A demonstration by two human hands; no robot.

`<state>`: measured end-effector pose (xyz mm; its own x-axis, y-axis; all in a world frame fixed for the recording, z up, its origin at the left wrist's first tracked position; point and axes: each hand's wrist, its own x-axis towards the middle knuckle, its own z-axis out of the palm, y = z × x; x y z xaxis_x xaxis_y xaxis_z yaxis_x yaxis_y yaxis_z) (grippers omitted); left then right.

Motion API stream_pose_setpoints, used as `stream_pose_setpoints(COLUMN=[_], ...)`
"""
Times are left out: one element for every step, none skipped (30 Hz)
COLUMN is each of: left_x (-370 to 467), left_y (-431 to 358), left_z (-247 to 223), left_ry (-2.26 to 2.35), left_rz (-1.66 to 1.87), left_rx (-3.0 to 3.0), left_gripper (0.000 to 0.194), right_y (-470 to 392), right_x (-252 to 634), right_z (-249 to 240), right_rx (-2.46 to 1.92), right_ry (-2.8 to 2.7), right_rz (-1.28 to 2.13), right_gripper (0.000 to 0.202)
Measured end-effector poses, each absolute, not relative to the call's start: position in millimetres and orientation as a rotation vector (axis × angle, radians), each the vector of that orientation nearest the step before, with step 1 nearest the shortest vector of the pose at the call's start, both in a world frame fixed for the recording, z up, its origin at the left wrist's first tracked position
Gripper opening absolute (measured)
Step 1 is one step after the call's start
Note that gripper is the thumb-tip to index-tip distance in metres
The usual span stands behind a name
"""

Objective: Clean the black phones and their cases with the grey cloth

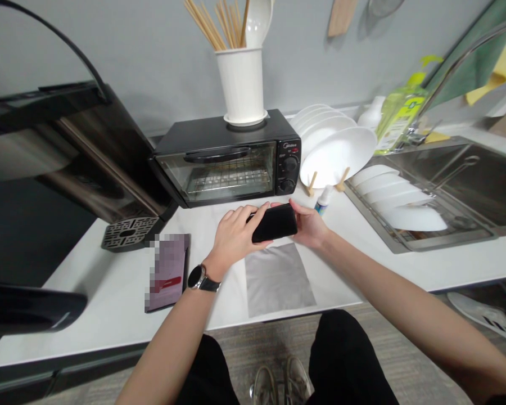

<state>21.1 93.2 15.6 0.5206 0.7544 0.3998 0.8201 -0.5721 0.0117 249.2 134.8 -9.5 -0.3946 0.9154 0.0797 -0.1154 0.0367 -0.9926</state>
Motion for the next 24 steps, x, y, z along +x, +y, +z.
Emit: stream_pose_setpoints(left_x=[21,21,21,22,23,24,25,25,26,27,27,27,27,28,28,28,29,29,30,30,31,31,31,31], left_y=[93,93,94,94,95,96,98,99,100,101,102,102,102,102,101,101,100,99,99,98,98,98,97,97], left_z=[15,15,14,13,13,12,11,10,9,8,8,7,7,7,6,6,6,6,6,7,7,7,8,8], left_ry=[-1.345,-1.337,-1.329,-1.329,-1.342,-1.371,-1.412,-1.456,-1.496,-1.526,-1.546,-1.561,-1.574,-1.588,-1.603,-1.618,-1.632,-1.645,-1.658,-1.670,-1.680,-1.691,-1.700,-1.706], left_rz=[-0.541,-0.539,-0.544,-0.558,-0.580,-0.607,-0.637,-0.666,-0.690,-0.709,-0.727,-0.749,-0.775,-0.802,-0.827,-0.846,-0.857,-0.859,-0.855,-0.849,-0.841,-0.832,-0.824,-0.817], left_rx=[-2.576,-2.571,-2.565,-2.554,-2.535,-2.508,-2.476,-2.442,-2.411,-2.388,-2.373,-2.360,-2.350,-2.342,-2.337,-2.335,-2.334,-2.336,-2.337,-2.336,-2.333,-2.332,-2.333,-2.336], left_gripper=[0.088,0.088,0.088,0.088,0.088,0.089,0.089,0.090,0.091,0.092,0.092,0.092,0.092,0.093,0.093,0.094,0.095,0.095,0.095,0.096,0.096,0.097,0.097,0.098], right_y=[135,135,136,137,137,138,139,140,141,141,142,141,141,140,139,139,138,137,137,137,136,136,136,136], right_x=[250,250,249,247,245,242,239,237,235,233,231,230,229,229,229,229,229,229,230,230,231,231,232,232], right_z=[-9,-9,-10,-10,-12,-13,-15,-17,-18,-20,-21,-21,-21,-21,-20,-19,-17,-16,-16,-15,-15,-15,-15,-15], right_rx=[-0.857,-0.841,-0.816,-0.784,-0.745,-0.703,-0.662,-0.627,-0.599,-0.579,-0.562,-0.544,-0.525,-0.508,-0.493,-0.483,-0.479,-0.479,-0.482,-0.486,-0.490,-0.496,-0.501,-0.509], right_ry=[-1.393,-1.310,-1.219,-1.145,-1.078,-1.015,-0.955,-0.901,-0.857,-0.830,-0.823,-0.835,-0.859,-0.887,-0.912,-0.929,-0.937,-0.940,-0.940,-0.940,-0.940,-0.942,-0.943,-0.943], right_rz=[1.579,1.679,1.769,1.812,1.833,1.841,1.843,1.841,1.838,1.831,1.820,1.802,1.782,1.765,1.754,1.749,1.747,1.748,1.749,1.750,1.751,1.753,1.755,1.758], right_gripper=[0.056,0.052,0.049,0.047,0.044,0.041,0.038,0.034,0.029,0.025,0.021,0.018,0.017,0.017,0.019,0.022,0.024,0.027,0.028,0.028,0.028,0.027,0.026,0.026])
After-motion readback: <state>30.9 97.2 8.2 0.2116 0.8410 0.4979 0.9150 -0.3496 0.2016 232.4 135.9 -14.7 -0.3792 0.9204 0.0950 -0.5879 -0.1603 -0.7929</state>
